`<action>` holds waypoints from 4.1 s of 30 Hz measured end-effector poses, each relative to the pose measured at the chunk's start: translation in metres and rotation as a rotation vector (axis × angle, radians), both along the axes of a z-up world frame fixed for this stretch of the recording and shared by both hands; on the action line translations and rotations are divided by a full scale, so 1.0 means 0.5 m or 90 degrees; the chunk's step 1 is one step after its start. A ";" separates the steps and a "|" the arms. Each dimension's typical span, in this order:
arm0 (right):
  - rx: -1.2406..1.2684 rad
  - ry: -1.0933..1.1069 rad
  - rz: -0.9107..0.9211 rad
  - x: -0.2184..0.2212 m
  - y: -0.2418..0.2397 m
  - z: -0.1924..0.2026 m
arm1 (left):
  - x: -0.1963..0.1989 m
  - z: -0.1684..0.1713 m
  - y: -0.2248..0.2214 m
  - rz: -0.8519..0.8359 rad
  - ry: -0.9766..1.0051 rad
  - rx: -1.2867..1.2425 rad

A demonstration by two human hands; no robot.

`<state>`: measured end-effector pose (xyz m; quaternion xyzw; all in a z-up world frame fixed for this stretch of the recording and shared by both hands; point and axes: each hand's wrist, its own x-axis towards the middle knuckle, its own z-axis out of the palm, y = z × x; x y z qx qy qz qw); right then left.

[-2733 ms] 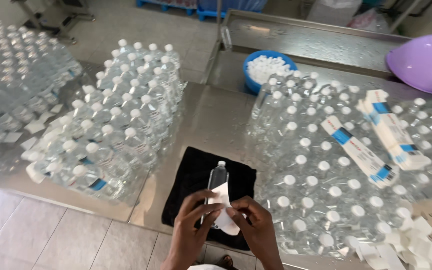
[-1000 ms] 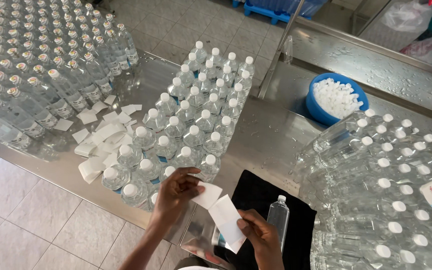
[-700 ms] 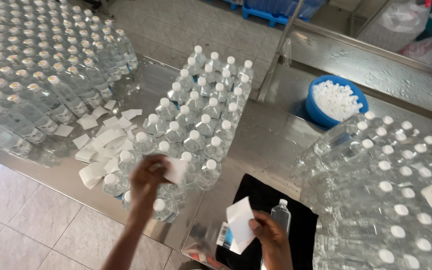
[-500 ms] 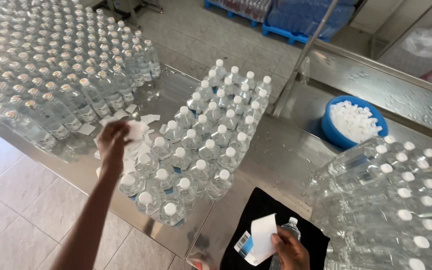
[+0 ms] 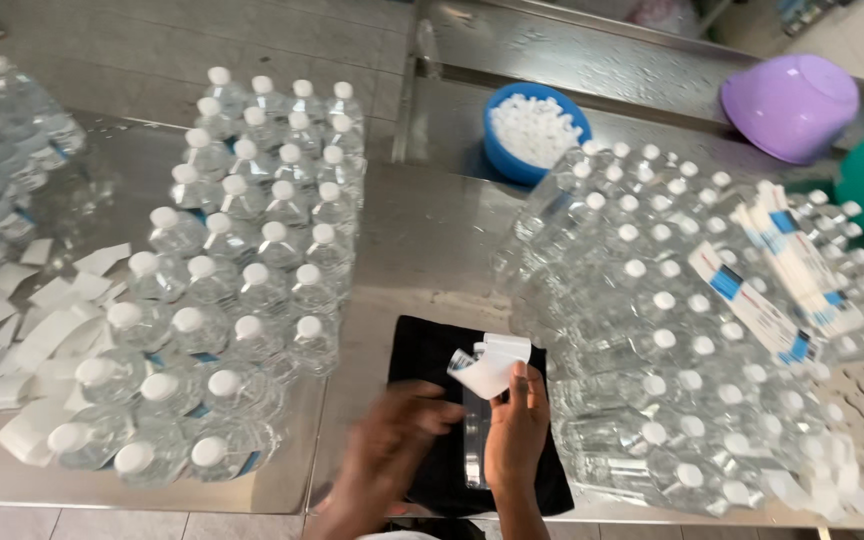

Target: The person repeatedly picks up clear plastic water bottles and applies white paper labels to them by hand. They smooth the labels onto the bottles and place the finished items into a growing stack on the left side of the stainless steel table.

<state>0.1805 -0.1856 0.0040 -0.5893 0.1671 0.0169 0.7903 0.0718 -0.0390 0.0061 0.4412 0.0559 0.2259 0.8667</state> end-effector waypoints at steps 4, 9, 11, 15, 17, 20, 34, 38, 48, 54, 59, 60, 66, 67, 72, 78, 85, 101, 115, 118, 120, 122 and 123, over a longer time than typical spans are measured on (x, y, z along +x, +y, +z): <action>-0.040 0.071 -0.027 -0.023 0.005 0.073 | 0.048 0.073 -0.115 -0.102 0.076 0.323; -0.091 -0.131 -0.005 -0.060 -0.044 -0.029 | 0.070 -0.002 -0.171 -0.136 0.060 0.265; -0.185 -0.250 0.113 -0.068 -0.069 -0.071 | 0.077 -0.037 -0.181 -0.118 0.076 0.224; -0.427 -0.427 0.292 -0.062 -0.113 -0.032 | 0.094 -0.042 -0.194 -0.095 0.041 0.019; -0.402 -0.566 0.387 -0.059 -0.118 0.016 | 0.102 -0.060 -0.191 0.005 0.154 -0.210; -0.379 -0.588 0.430 -0.056 -0.160 -0.013 | 0.128 -0.100 -0.179 0.040 0.132 -0.370; 0.399 0.219 0.262 0.028 -0.240 -0.249 | 0.134 -0.158 -0.278 0.074 0.388 -0.345; 0.308 0.205 0.196 0.053 -0.262 -0.337 | 0.137 -0.152 -0.274 0.149 0.480 -0.212; -0.074 0.151 0.117 0.089 -0.246 -0.360 | 0.175 -0.310 -0.251 0.123 0.534 -0.007; 0.002 0.192 0.091 0.119 -0.233 -0.411 | 0.201 -0.396 -0.245 0.189 0.579 -0.015; 0.017 0.226 0.098 0.131 -0.217 -0.401 | 0.214 -0.413 -0.228 0.212 0.511 -0.259; 0.016 0.227 0.099 0.132 -0.213 -0.383 | 0.214 -0.416 -0.229 0.213 0.511 -0.260; 0.026 0.241 0.078 0.136 -0.193 -0.316 | 0.216 -0.425 -0.227 0.208 0.524 -0.258; 0.023 0.243 0.083 0.135 -0.191 -0.309 | 0.215 -0.424 -0.227 0.206 0.521 -0.253; 0.026 0.242 0.089 0.134 -0.194 -0.314 | 0.216 -0.421 -0.223 0.201 0.535 -0.252; 0.027 0.241 0.082 0.134 -0.193 -0.310 | 0.218 -0.419 -0.223 0.205 0.542 -0.225; 0.032 0.222 0.098 0.135 -0.191 -0.307 | 0.219 -0.416 -0.219 0.188 0.538 -0.190; 0.029 0.206 0.104 0.136 -0.206 -0.367 | 0.221 -0.402 -0.222 0.180 0.541 -0.153; -0.005 0.280 0.062 0.144 -0.186 -0.413 | 0.258 -0.431 -0.232 0.216 0.566 -0.241; -0.010 0.310 0.070 0.148 -0.187 -0.416 | 0.271 -0.437 -0.235 0.231 0.607 -0.294; 0.006 0.313 0.087 0.153 -0.187 -0.414 | 0.276 -0.436 -0.234 0.228 0.602 -0.335; 0.031 0.340 0.069 0.157 -0.185 -0.410 | 0.274 -0.431 -0.234 0.224 0.591 -0.349; 0.031 0.335 0.069 0.159 -0.187 -0.405 | 0.272 -0.427 -0.236 0.222 0.587 -0.349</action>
